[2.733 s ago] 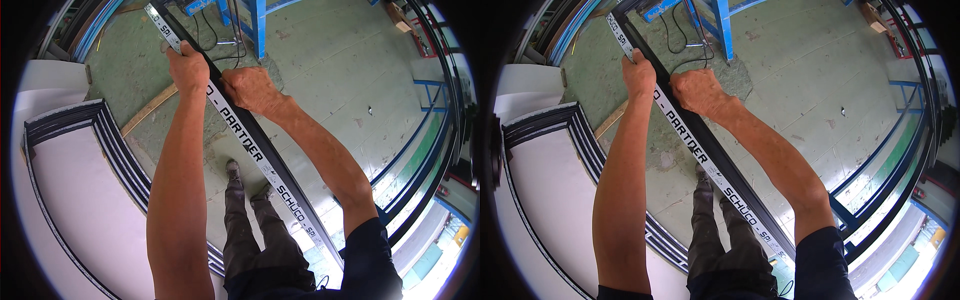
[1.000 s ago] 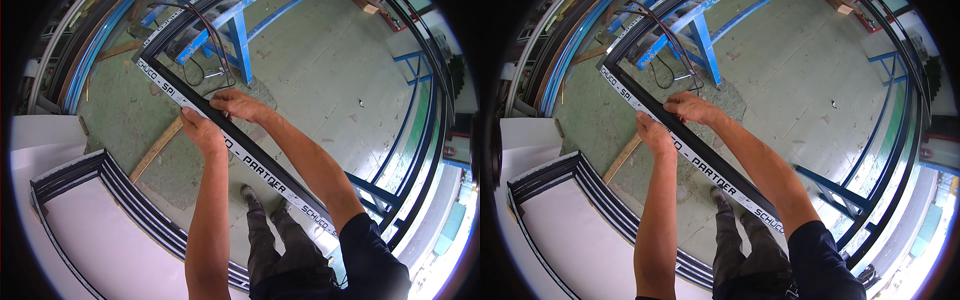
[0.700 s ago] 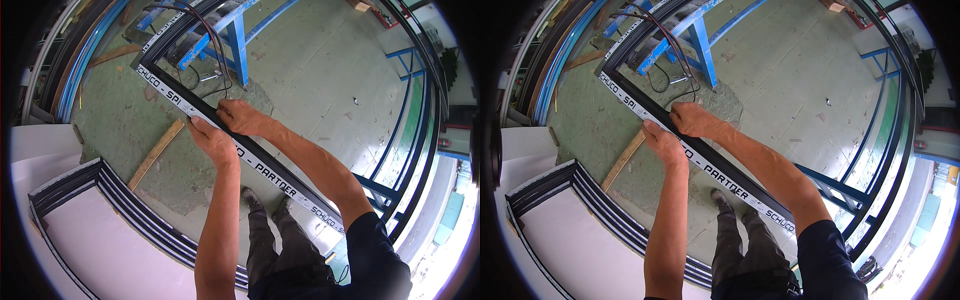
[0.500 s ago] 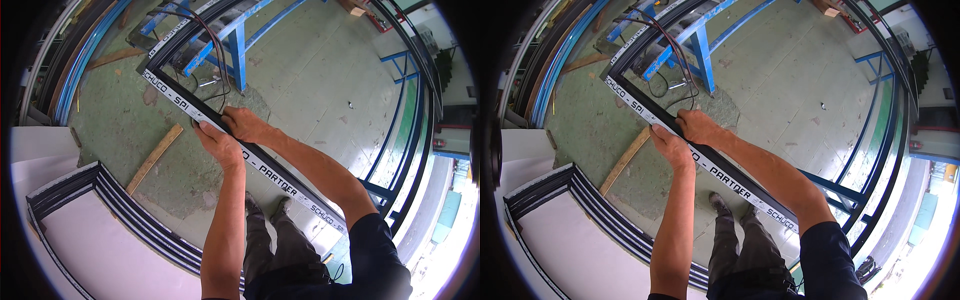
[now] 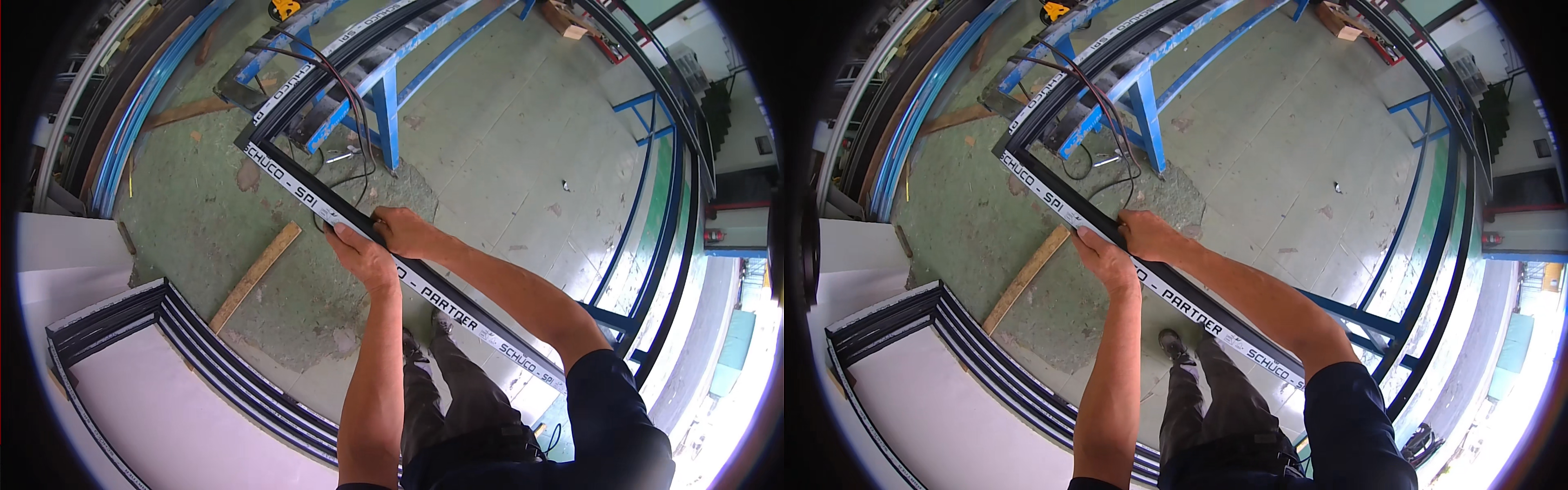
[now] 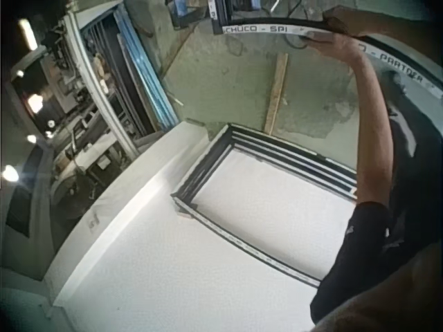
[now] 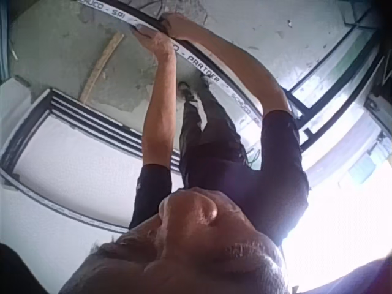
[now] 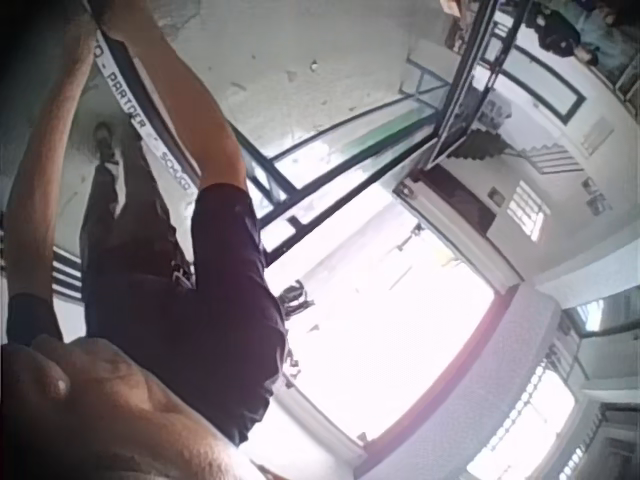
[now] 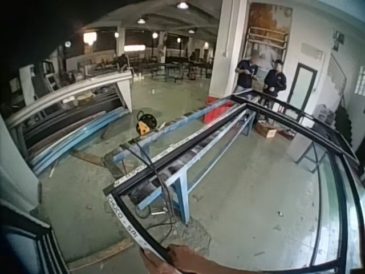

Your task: Manually assemble parts of a metal frame, including fitting rubber seals and using a tool to cut and secure components.

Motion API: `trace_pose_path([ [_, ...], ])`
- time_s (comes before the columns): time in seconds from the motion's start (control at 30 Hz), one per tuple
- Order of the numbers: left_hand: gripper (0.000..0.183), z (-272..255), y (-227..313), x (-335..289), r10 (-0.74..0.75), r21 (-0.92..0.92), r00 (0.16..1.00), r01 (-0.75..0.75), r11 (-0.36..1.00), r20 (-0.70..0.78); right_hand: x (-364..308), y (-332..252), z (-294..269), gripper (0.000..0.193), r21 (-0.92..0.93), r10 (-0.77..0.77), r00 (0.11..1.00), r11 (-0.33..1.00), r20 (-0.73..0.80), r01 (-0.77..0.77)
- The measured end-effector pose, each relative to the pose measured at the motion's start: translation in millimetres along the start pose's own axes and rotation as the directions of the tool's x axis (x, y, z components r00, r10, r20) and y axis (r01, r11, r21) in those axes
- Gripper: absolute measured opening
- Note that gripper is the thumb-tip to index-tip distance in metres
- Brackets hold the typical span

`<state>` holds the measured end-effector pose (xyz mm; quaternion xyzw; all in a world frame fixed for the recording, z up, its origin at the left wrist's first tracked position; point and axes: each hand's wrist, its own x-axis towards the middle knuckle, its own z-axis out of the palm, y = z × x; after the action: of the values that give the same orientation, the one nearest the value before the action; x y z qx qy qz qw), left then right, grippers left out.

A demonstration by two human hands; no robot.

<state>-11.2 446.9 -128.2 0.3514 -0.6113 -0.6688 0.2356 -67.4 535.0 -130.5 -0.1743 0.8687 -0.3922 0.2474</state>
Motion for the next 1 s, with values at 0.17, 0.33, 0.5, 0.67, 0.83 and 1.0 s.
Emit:
trace_pose_path([
  [0.17,0.065,-4.6,5.1,0.7,-0.026,-0.016,1.0,0.026,1.0,0.012,3.0,-17.8,-3.2,0.024,-0.001,0.094,0.995,0.996,0.03,-0.094],
  [0.33,0.065,-5.9,3.8,1.0,-0.018,0.023,1.0,0.018,1.0,0.004,7.5,-13.7,-4.6,0.026,-0.014,0.079,0.997,0.997,0.021,-0.078],
  [0.5,0.063,-0.6,10.8,-3.5,-0.033,0.013,0.999,0.033,0.999,-0.009,12.4,-17.7,-1.5,0.032,-0.05,0.13,0.991,0.99,-0.026,-0.131],
  [0.67,0.063,-3.6,1.5,0.7,0.042,0.003,0.999,-0.042,0.999,-0.031,26.9,-30.3,-1.0,0.039,-0.105,0.186,0.982,0.977,-0.027,-0.188],
  [0.83,0.064,-6.2,4.7,0.0,-0.031,-0.005,0.999,0.032,0.999,0.03,45.2,-13.7,-6.5,0.039,0.013,0.03,0.997,0.999,0.075,-0.031],
  [1.0,0.063,-5.8,9.2,-2.0,-0.06,-0.022,0.998,0.061,0.998,0.028,44.8,-24.3,-14.4,0.036,-0.209,-0.203,0.979,0.957,0.004,0.199],
])
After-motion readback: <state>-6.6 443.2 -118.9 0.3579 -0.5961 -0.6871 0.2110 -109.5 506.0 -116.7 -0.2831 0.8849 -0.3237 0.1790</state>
